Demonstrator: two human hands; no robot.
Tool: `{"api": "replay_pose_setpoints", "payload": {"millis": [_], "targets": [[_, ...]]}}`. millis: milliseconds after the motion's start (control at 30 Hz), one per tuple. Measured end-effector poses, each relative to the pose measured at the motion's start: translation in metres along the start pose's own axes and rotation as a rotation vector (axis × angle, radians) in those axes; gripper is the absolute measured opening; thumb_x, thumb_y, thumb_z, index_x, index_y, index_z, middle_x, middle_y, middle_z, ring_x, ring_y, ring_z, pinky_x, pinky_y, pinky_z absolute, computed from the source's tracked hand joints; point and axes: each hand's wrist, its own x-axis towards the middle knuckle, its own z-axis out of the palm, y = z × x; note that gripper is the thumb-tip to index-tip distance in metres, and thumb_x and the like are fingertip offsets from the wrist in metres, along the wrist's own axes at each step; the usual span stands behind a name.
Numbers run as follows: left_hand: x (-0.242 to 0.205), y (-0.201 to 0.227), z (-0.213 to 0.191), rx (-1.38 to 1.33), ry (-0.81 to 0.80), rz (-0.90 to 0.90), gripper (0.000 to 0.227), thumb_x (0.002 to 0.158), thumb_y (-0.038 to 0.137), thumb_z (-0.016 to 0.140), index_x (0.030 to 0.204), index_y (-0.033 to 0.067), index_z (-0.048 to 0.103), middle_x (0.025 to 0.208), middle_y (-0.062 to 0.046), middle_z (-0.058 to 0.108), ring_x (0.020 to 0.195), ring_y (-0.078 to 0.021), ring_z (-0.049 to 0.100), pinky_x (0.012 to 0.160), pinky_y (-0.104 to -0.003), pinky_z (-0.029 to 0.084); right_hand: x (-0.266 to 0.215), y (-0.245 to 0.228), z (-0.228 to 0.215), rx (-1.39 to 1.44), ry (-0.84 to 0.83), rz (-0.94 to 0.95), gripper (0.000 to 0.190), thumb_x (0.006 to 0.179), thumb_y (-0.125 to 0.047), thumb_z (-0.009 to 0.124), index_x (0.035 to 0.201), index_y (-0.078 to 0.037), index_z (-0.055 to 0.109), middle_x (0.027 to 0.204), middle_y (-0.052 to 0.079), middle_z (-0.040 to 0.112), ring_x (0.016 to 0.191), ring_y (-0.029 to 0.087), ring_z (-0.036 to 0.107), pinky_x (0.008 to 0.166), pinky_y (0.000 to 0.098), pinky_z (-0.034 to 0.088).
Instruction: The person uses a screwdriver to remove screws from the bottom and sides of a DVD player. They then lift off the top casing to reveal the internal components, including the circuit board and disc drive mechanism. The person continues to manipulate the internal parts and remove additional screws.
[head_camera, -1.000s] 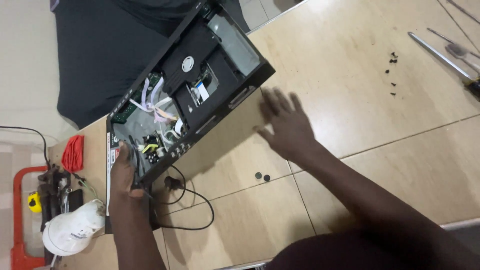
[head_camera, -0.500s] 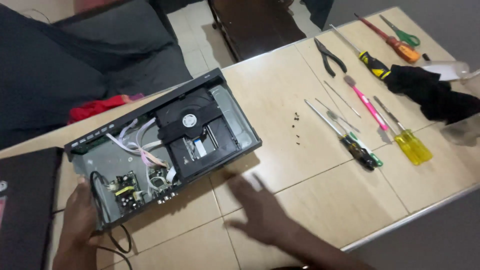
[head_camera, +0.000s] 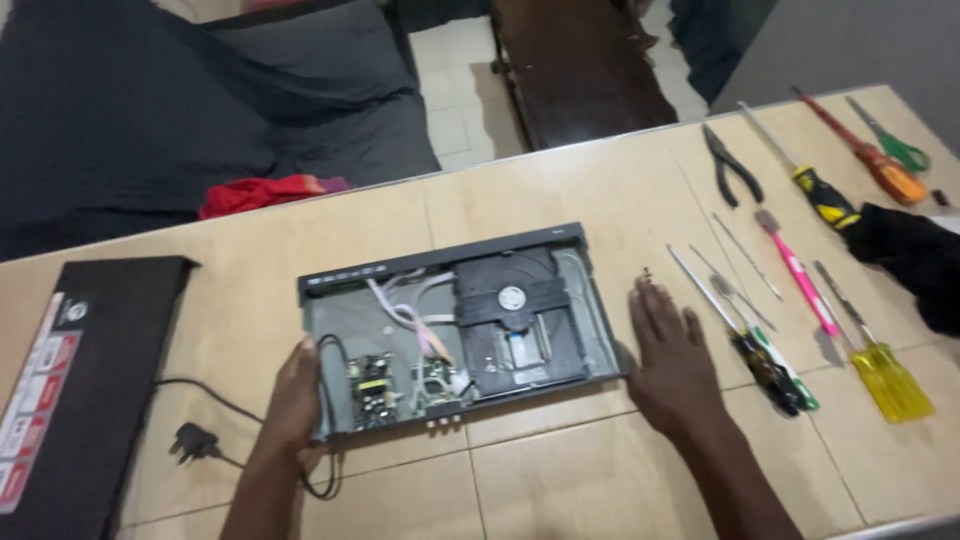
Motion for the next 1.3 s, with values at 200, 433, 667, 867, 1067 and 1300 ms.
{"api": "replay_pose_setpoints", "payload": {"millis": [200,433,667,867,1067,1300], "targets": [[-0.055,0.089,0.027,-0.216,0.003,-0.348,0.063,0.098,0.051,0.038,0.148,0.0149,0.053,0.136,-0.015,0.066,0.123,-0.0298,0.064,0.099,-0.045,0.052,0.009,-0.009,-0.027,0.123,-0.095,0.112,0.067,0.105,-0.047,0.024,0.163,-0.012,0.023,0.173,0.003,0.017,0.159,0.026,0.011,0.123,0.0514,0.008],[-0.05,0.078,0.031,-0.239,-0.018,-0.248,0.047,0.105,0.045,0.036,0.125,0.0099,0.059,0.118,-0.02,0.073,0.105,-0.0328,0.072,0.084,-0.044,0.059,0.009,-0.007,-0.022,0.185,-0.071,0.164,0.06,0.106,-0.033,0.027,0.161,-0.01,0.031,0.172,0.004,0.023,0.159,0.026,0.015,0.122,0.0513,0.013],[-0.032,0.027,0.015,0.08,0.062,-0.048,0.038,0.11,0.04,0.039,0.095,0.0149,0.063,0.089,-0.004,0.065,0.085,-0.0163,0.059,0.074,-0.034,0.046,0.0,-0.012,-0.01,0.405,0.265,0.03,0.047,0.1,0.002,0.047,0.148,-0.001,0.052,0.16,0.02,0.047,0.148,0.033,0.044,0.123,0.049,0.029],[-0.052,0.078,0.028,0.493,0.099,-0.09,0.059,0.111,0.047,0.032,0.098,0.004,0.07,0.096,-0.021,0.074,0.095,-0.0329,0.064,0.081,-0.047,0.045,-0.014,-0.017,-0.037,0.429,0.554,0.154,0.044,0.091,0.004,0.07,0.134,0.007,0.061,0.143,0.025,0.06,0.134,0.036,0.059,0.112,0.0426,0.049],[-0.046,0.05,0.025,0.568,0.152,0.05,0.054,0.11,0.036,0.032,0.104,-0.0004,0.071,0.11,-0.025,0.07,0.112,-0.0406,0.059,0.092,-0.05,0.044,-0.013,-0.027,-0.037,0.469,0.633,0.302,0.018,0.089,0.003,0.079,0.105,0.009,0.075,0.109,0.018,0.064,0.099,0.026,0.066,0.089,0.0357,0.062],[-0.053,0.056,0.027,0.533,0.154,0.079,0.05,0.113,0.029,0.036,0.07,0.004,0.041,0.071,-0.013,0.05,0.071,-0.0295,0.052,0.07,-0.043,0.038,-0.002,-0.032,-0.043,0.558,0.535,0.47,0.022,0.088,-0.003,0.081,0.109,0.003,0.078,0.098,0.011,0.061,0.085,0.02,0.064,0.079,0.029,0.061]]}}
